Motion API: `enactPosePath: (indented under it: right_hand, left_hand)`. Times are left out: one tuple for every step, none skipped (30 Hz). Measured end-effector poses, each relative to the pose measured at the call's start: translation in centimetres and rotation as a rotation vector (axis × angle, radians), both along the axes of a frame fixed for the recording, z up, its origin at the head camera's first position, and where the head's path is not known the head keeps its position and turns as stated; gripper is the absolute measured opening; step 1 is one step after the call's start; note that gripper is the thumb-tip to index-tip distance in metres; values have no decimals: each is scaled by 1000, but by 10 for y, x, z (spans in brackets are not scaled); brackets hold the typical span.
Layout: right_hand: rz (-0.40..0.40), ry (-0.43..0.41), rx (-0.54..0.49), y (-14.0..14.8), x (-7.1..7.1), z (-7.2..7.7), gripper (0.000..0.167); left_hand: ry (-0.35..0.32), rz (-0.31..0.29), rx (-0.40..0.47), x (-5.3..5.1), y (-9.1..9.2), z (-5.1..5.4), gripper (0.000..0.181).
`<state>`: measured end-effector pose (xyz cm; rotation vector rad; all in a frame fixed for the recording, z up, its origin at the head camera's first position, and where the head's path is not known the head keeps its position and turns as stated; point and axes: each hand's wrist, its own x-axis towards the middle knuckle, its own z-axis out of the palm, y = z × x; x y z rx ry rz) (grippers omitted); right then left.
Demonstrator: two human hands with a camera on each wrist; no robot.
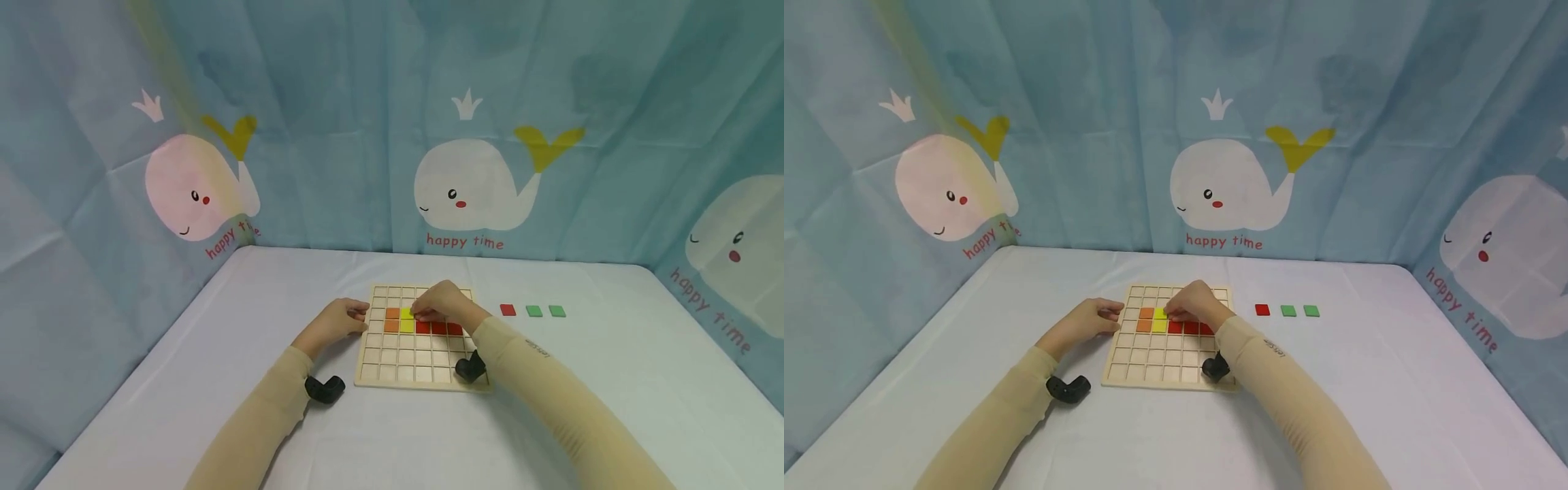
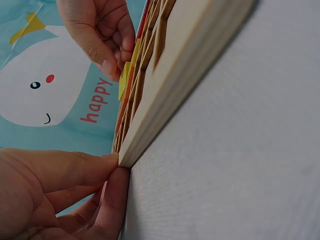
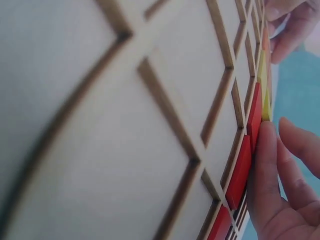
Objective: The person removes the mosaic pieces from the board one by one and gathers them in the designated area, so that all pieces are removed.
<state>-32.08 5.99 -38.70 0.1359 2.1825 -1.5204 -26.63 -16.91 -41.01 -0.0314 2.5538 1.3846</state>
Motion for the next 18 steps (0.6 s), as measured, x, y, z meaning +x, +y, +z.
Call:
enactPosePath:
  right_hand:
    - [-2,5,-4,2,0,1,17]
    - [-3,9,-5,3,0,1,17]
    - [4,16,-8,4,1,2,17]
    - [16,21,-12,3,2,3,17]
    - [26,26,-16,2,3,3,16]
    - [33,33,-18,1,3,3,16]
    - [38,40,-16,1,4,4,15]
    - [39,50,-12,0,4,4,14]
    - [41,61,-6,0,4,4,13]
    - [39,68,-1,0,5,4,13]
    - [37,74,2,1,5,5,12]
    - [36,77,6,1,5,5,12]
    - [35,77,8,1,5,5,13]
    - [34,74,4,1,5,5,13]
    - [34,70,0,1,5,6,13]
    - [31,67,-7,1,5,6,13]
    - [30,64,-11,1,4,6,14]
    - [30,60,-15,1,4,6,15]
  left_hand:
    - [-1,-1,3,-1,2,0,49]
    - [-3,0,4,-2,3,-1,49]
    - [-5,1,4,-3,4,-1,49]
    - [-7,7,-1,-2,3,-1,49]
    - [-11,8,-2,-2,2,-1,49]
    - [-13,10,-3,-2,1,-1,49]
    - [-18,13,2,-2,1,-1,49]
    - [-17,10,4,-2,0,-1,49]
    - [-14,5,7,-1,1,0,49]
    - [-12,2,10,-2,1,0,50]
    - [-13,2,15,-2,1,0,50]
    - [-12,1,15,-2,2,0,49]
    - [-14,2,18,-2,2,0,49]
    - [-13,4,18,-2,3,0,49]
    - [-15,8,21,-2,3,0,49]
    - [-17,12,21,-3,3,0,49]
    - [-18,17,24,-2,3,0,49]
    - [-17,20,24,-2,4,0,49]
